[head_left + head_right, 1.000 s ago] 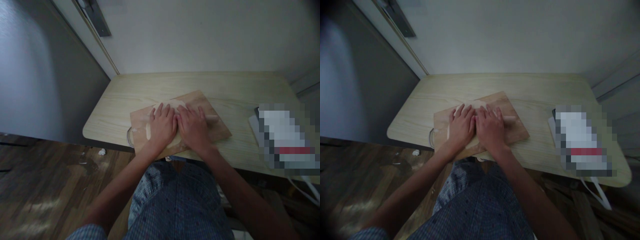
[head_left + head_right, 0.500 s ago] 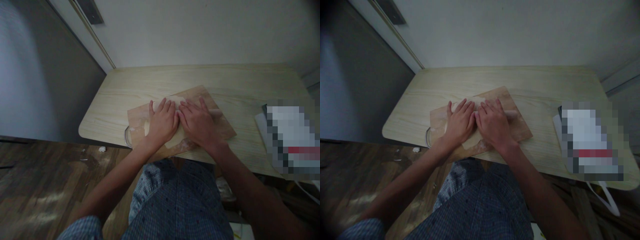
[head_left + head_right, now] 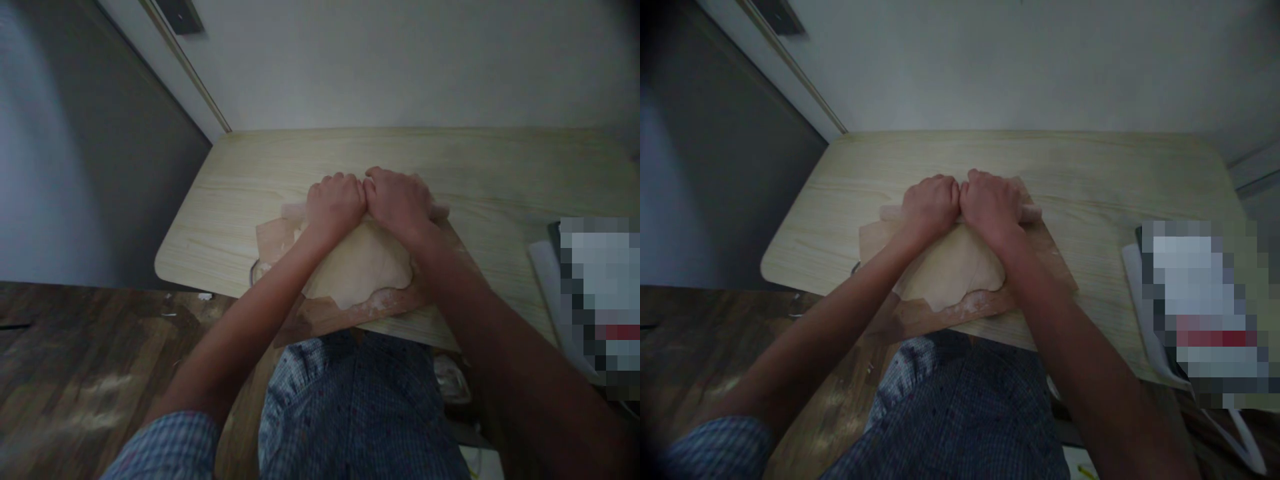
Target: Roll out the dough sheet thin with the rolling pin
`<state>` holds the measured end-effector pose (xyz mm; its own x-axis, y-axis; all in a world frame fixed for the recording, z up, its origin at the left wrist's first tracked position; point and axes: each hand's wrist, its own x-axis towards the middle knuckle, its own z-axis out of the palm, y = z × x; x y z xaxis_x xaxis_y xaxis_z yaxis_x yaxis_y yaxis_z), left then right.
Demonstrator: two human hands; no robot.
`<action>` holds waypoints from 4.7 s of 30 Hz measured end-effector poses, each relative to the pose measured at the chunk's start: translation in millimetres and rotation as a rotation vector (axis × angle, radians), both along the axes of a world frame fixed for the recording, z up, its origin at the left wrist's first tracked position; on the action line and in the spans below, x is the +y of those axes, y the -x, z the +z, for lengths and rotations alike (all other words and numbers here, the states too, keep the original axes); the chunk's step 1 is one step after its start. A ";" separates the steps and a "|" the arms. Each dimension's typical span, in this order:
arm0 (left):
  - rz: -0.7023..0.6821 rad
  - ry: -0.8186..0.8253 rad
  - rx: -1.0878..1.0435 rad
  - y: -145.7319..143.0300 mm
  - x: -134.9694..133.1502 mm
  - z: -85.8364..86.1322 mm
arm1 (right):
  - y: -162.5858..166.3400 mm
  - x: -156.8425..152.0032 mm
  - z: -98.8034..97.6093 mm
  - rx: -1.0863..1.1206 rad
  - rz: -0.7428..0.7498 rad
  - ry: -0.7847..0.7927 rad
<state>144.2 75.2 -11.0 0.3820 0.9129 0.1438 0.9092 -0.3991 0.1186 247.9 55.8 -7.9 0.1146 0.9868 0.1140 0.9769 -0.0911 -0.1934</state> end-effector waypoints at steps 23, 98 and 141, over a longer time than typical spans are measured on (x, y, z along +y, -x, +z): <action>-0.287 -0.126 -0.044 41.5 -112.3 -8.3 | 21.7 -130.4 -23.8 0.047 0.212 -0.291; -0.124 0.012 0.006 7.2 -13.9 -0.3 | -1.8 -28.1 -10.5 0.014 0.145 -0.125; -0.158 -0.081 -0.003 23.6 -68.8 -8.4 | 11.8 -90.3 -10.3 0.005 0.226 -0.188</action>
<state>120.6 6.3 -19.4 0.5190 0.8269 0.2164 0.8342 -0.5452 0.0830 236.1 -34.5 -18.2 -0.1043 0.9491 0.2972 0.9674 0.1662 -0.1912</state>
